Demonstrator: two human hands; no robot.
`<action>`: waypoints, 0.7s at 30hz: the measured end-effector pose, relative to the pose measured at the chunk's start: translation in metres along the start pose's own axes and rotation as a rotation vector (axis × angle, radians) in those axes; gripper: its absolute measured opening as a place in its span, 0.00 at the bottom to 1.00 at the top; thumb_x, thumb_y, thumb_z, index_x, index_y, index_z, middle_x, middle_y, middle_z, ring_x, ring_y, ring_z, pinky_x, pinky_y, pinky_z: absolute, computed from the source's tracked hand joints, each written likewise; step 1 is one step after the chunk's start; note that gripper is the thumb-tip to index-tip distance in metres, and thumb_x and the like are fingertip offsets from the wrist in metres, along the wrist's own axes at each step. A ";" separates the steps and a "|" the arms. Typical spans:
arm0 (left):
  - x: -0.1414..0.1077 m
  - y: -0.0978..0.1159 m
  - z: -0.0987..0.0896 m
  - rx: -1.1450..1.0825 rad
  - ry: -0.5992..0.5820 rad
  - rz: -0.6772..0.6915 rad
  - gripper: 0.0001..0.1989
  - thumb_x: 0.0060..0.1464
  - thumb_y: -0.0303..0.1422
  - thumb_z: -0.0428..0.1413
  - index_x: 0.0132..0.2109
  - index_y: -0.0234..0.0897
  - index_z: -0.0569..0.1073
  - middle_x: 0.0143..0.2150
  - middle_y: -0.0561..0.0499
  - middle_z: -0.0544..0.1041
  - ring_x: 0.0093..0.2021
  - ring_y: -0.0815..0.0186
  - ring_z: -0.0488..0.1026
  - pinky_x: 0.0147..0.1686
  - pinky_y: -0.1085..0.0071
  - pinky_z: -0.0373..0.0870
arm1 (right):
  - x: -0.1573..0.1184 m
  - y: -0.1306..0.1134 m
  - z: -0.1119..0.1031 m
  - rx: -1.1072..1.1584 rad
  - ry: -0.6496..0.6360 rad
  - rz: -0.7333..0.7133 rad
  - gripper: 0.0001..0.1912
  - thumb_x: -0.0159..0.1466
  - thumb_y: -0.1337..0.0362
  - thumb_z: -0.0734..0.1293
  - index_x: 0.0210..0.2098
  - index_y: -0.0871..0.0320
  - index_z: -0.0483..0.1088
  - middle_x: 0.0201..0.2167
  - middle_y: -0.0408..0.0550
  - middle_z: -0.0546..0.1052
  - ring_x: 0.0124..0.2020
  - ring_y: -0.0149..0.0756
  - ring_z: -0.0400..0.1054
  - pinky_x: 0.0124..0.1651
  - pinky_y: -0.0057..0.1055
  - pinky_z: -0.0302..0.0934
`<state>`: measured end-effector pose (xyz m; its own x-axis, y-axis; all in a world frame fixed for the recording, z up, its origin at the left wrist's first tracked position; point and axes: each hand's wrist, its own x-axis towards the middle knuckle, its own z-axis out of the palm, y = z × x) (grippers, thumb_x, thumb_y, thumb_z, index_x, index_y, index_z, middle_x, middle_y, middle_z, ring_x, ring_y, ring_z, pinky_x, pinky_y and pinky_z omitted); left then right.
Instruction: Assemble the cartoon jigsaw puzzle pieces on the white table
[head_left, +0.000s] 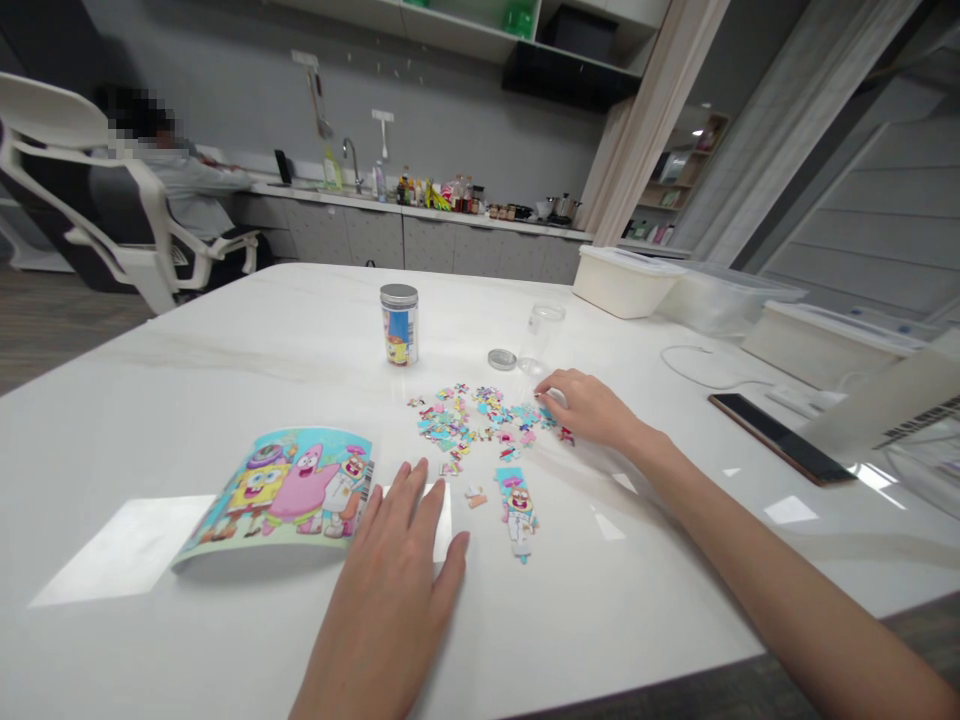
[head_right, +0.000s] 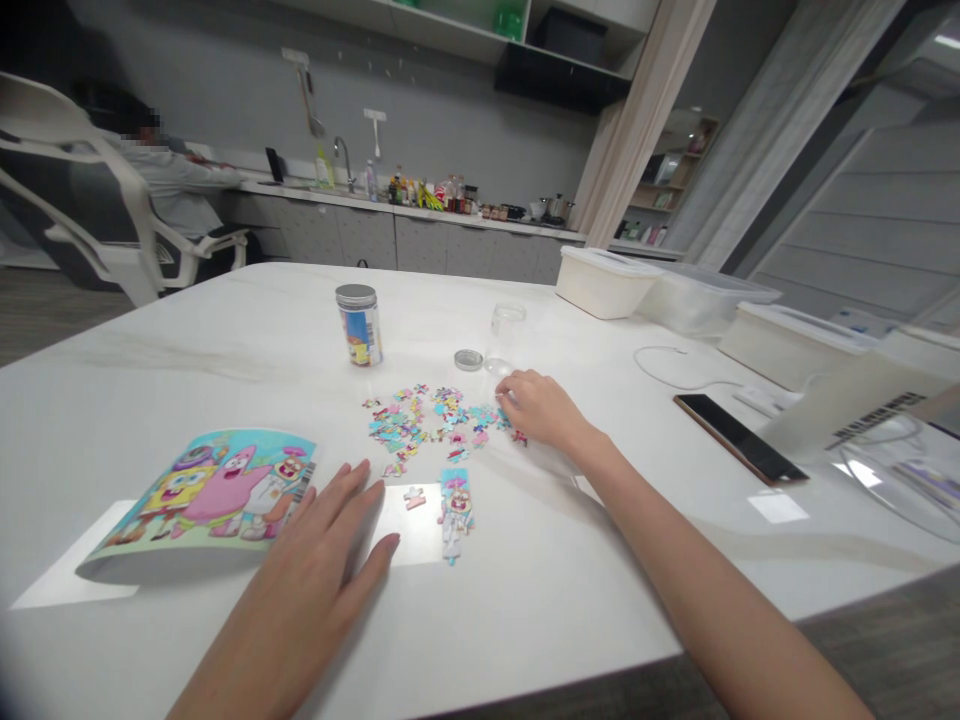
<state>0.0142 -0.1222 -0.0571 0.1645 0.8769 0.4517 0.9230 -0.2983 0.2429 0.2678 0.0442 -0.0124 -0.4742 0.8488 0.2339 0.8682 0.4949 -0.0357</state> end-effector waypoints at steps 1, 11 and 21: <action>0.000 0.000 -0.001 -0.004 0.003 0.006 0.19 0.62 0.35 0.45 0.55 0.34 0.69 0.62 0.40 0.68 0.63 0.52 0.62 0.60 0.47 0.61 | 0.000 -0.002 0.000 0.008 0.000 -0.001 0.13 0.66 0.65 0.58 0.44 0.60 0.73 0.44 0.53 0.77 0.46 0.43 0.69 0.50 0.38 0.61; 0.005 0.001 0.001 -0.130 -0.072 0.180 0.18 0.63 0.27 0.42 0.54 0.40 0.71 0.59 0.47 0.72 0.63 0.57 0.63 0.60 0.48 0.63 | -0.001 -0.015 -0.003 0.076 0.005 0.043 0.11 0.66 0.65 0.58 0.41 0.58 0.72 0.42 0.52 0.76 0.45 0.42 0.68 0.47 0.37 0.60; 0.011 0.007 -0.010 -0.308 -0.068 0.212 0.11 0.61 0.26 0.46 0.40 0.39 0.73 0.44 0.50 0.77 0.47 0.63 0.74 0.61 0.48 0.61 | 0.001 -0.006 -0.002 0.002 0.119 0.246 0.12 0.65 0.67 0.57 0.38 0.59 0.72 0.40 0.52 0.76 0.43 0.43 0.68 0.45 0.35 0.59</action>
<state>0.0189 -0.1186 -0.0416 0.3731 0.8034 0.4641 0.7197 -0.5663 0.4017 0.2621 0.0414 -0.0100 -0.2283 0.9157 0.3307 0.9550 0.2767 -0.1071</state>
